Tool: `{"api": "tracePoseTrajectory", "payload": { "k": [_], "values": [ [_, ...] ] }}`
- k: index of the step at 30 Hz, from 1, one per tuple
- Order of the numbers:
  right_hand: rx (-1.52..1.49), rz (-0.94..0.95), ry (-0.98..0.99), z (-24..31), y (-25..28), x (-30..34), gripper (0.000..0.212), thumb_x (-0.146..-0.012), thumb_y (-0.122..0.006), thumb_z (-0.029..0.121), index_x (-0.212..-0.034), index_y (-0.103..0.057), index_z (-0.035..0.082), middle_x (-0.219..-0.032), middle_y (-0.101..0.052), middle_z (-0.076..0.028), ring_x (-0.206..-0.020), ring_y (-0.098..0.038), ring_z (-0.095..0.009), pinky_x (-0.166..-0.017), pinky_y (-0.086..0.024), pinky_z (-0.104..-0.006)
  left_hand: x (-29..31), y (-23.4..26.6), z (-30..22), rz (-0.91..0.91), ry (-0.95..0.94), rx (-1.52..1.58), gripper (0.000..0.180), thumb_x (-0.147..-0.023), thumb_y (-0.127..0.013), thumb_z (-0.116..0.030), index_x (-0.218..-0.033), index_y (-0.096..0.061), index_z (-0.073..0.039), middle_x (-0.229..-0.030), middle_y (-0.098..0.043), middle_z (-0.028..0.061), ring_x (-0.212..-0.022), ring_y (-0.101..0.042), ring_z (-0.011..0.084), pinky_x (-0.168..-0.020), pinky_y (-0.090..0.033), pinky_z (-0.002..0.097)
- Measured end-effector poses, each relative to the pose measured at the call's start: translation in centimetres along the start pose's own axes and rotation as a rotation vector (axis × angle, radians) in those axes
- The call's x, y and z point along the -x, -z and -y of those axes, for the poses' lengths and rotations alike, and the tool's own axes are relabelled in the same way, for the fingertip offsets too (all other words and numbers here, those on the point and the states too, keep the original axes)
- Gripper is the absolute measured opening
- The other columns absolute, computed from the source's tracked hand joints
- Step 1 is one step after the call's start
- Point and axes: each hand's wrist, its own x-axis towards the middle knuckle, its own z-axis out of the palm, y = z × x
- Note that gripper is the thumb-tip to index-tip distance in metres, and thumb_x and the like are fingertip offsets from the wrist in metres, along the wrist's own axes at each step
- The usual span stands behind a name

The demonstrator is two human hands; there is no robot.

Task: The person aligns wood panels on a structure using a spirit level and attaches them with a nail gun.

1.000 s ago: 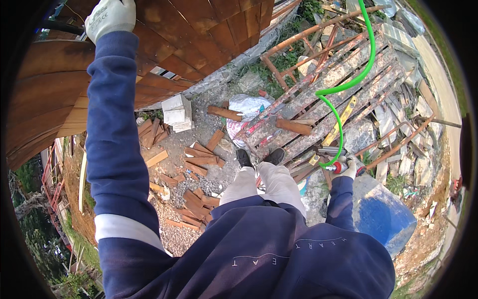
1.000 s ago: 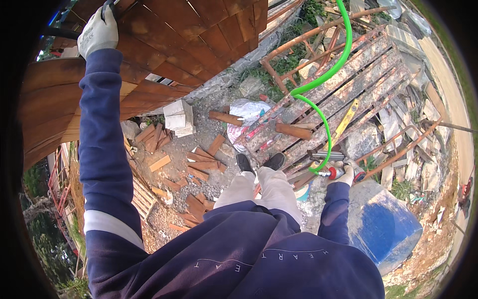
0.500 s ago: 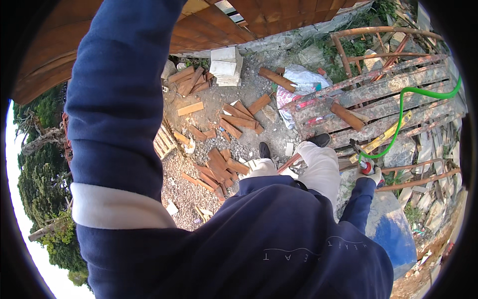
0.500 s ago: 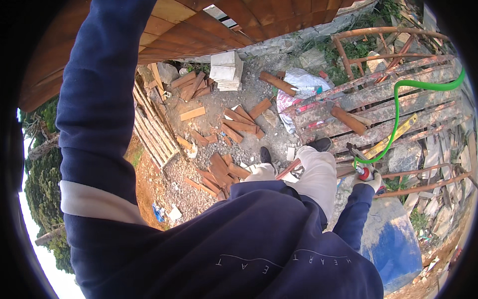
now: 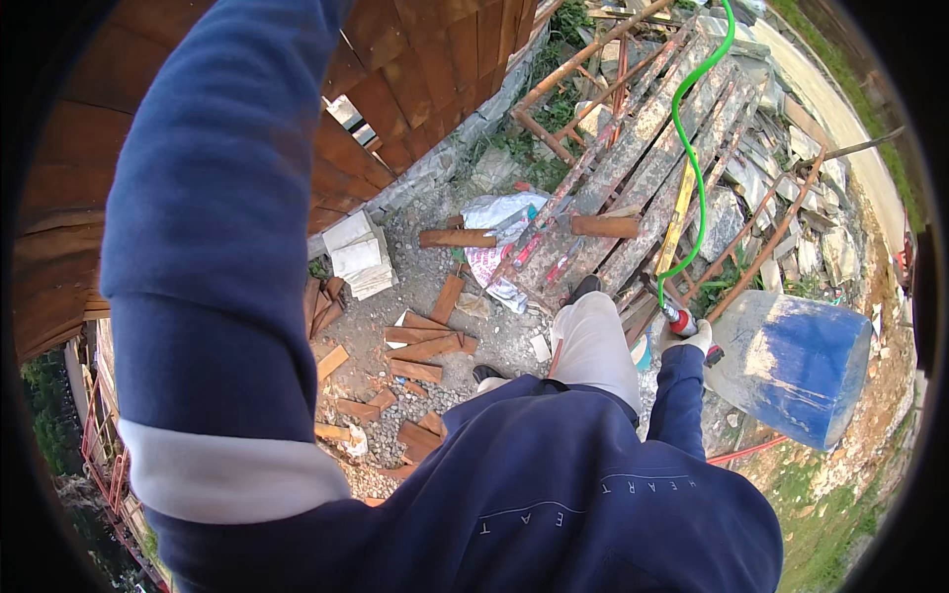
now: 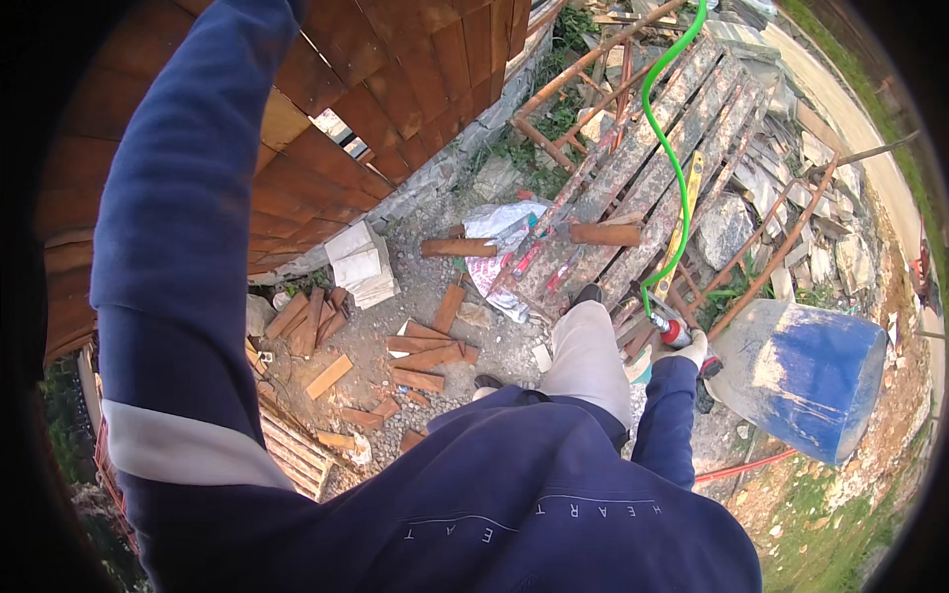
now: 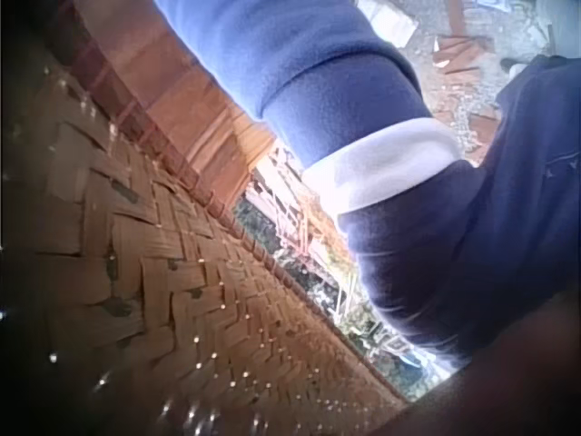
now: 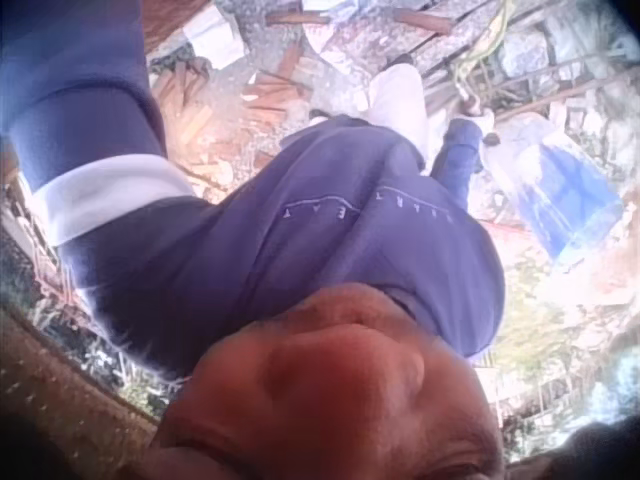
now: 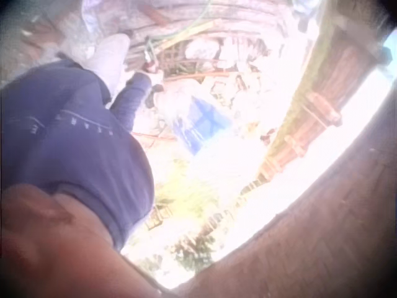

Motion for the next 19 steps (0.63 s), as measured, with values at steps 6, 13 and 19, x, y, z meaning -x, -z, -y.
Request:
{"api": "tracePoseTrajectory", "payload": {
  "k": [6,13,19],
  "values": [
    [-0.141,0.133,0.145,-0.7,10.5,-0.1,0.018,-0.094,-0.058,0.024,-0.100,-0.056,0.008,-0.095,-0.065,-0.009,-0.084,-0.066,-0.026,-0.078,-0.060,-0.0440,14.1,-3.4,-4.0,-0.317,-0.215,0.522,0.065,-0.087,-0.071,-0.040,-0.143,-0.053,-0.012,-0.148,-0.050,0.0130,-0.143,-0.040,0.0303,-0.121,-0.028,0.0504],
    [0.049,0.250,0.370,3.2,11.4,2.2,0.018,-0.089,-0.059,0.019,-0.083,-0.065,0.003,-0.091,-0.066,-0.010,-0.079,-0.064,-0.028,-0.069,-0.057,-0.0432,61.1,-16.4,-12.0,0.916,0.308,0.956,0.043,-0.090,-0.065,-0.044,-0.114,-0.071,-0.009,-0.108,-0.072,0.0221,-0.102,-0.067,0.0417,-0.087,-0.052,0.0479],
    [0.432,0.380,0.708,7.6,-2.0,6.5,0.032,-0.087,-0.068,0.023,-0.110,-0.067,0.001,-0.107,-0.069,-0.012,-0.100,-0.067,-0.024,-0.080,-0.058,-0.0360,96.3,-17.1,-9.7,1.269,1.062,0.991,0.056,-0.093,-0.053,-0.054,-0.130,-0.067,-0.014,-0.133,-0.063,0.0189,-0.121,-0.063,0.0331,-0.105,-0.046,0.0411]
  ]
}}
